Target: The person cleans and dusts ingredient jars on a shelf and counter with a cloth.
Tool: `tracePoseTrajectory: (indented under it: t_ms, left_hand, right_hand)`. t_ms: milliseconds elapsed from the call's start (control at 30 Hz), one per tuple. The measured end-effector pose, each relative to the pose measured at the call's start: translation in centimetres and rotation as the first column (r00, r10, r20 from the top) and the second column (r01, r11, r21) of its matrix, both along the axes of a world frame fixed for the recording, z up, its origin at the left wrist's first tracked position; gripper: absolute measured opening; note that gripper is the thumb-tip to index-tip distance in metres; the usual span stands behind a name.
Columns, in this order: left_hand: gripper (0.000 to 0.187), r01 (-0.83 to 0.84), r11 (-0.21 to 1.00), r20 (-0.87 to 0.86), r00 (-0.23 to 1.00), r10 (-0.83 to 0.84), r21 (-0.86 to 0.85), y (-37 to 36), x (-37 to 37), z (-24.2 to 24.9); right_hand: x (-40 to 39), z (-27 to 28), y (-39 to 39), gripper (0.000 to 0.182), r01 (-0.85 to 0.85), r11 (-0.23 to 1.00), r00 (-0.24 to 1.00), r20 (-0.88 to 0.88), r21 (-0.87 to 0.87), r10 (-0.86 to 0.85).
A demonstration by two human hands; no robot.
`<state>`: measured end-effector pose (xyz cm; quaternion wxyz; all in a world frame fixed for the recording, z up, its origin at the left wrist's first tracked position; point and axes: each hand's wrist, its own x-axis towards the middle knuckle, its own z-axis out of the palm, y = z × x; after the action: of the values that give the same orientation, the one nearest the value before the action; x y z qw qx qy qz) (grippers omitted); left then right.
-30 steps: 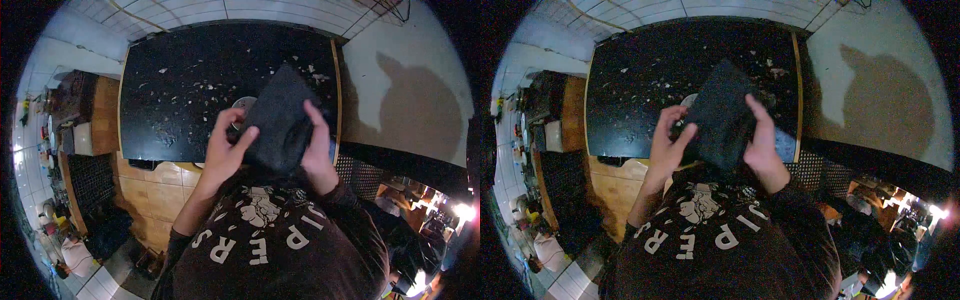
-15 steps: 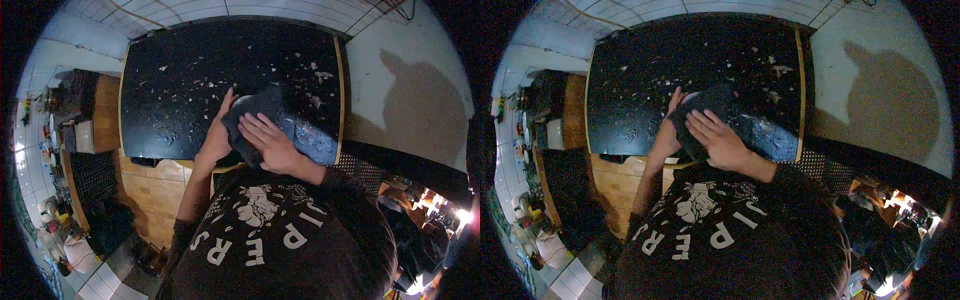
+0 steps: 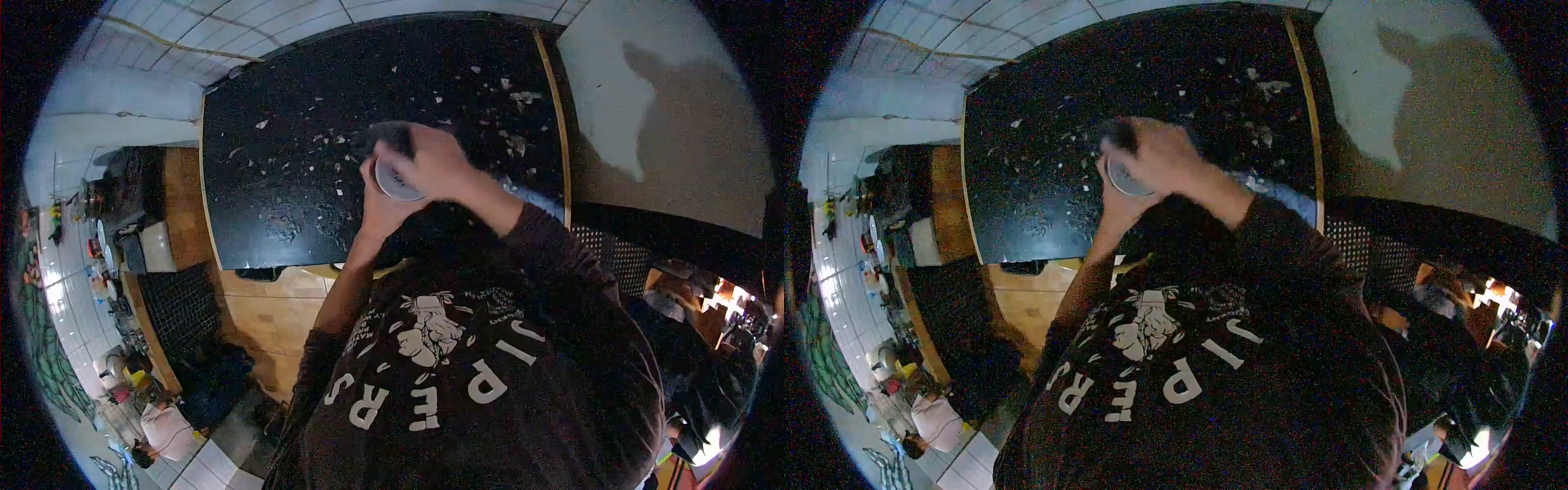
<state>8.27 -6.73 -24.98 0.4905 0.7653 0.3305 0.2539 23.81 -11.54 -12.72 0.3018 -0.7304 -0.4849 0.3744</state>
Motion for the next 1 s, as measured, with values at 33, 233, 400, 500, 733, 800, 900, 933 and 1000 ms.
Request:
tracePoseTrajectory:
  t_ms: [33, 233, 400, 500, 733, 800, 900, 933, 1000]
  left_hand:
    - [0.122, 0.004, 0.997, 0.08, 0.997, 0.002, -0.073, 0.2, 0.2, -1.4]
    - [0.102, 0.028, 0.988, 0.336, 0.941, 0.025, -0.15, 1.1, 2.0, -1.3]
    - [0.075, 0.18, 0.691, 0.497, 0.817, 0.292, -0.701, 0.9, 2.2, 0.0]
    - [0.079, 0.297, 0.533, 0.52, 0.785, 0.336, -0.793, 1.1, 2.2, 3.9]
    - [0.07, 0.199, 0.541, 0.466, 0.78, 0.417, -0.817, 0.7, 0.2, 8.5]
    - [0.068, 0.121, 0.562, 0.429, 0.78, 0.455, -0.818, -0.4, 1.0, 11.6]
    - [0.065, 0.109, 0.562, 0.417, 0.787, 0.456, -0.82, -0.4, 0.3, 13.1]
    - [0.065, 0.09, 0.564, 0.406, 0.787, 0.464, -0.821, 0.0, -0.1, 13.3]
    - [0.066, 0.069, 0.601, 0.42, 0.777, 0.468, -0.796, 0.7, 0.2, 13.6]
  right_hand:
    - [0.6, -1.9, 0.4, 0.057, 0.006, 1.0, 1.0, -0.004, -0.001, -0.006]
    - [-2.2, -7.9, -3.1, 0.086, 0.693, 0.676, 0.304, -0.75, -0.25, -0.588]
    - [-4.5, -8.5, -6.2, 0.061, 0.397, 0.821, 0.917, -0.214, 0.41, -0.337]
    - [-3.5, -4.4, -8.1, 0.071, 0.059, 0.784, 0.99, 0.067, 0.617, -0.128]
    - [-3.2, 3.7, -2.7, 0.063, -0.181, 0.783, 0.955, 0.297, 0.594, -0.004]
    - [-3.1, 4.4, 0.3, 0.052, 0.197, 0.775, 0.976, -0.047, 0.6, -0.212]
    - [-1.0, 2.3, 4.0, 0.056, 0.438, 0.87, 0.656, -0.742, 0.226, -0.137]
    - [-1.8, 2.6, 3.4, 0.056, 0.431, 0.873, 0.659, -0.741, 0.228, -0.132]
    - [-4.3, 3.7, 0.6, 0.057, 0.519, 0.825, 0.739, -0.602, 0.224, -0.302]
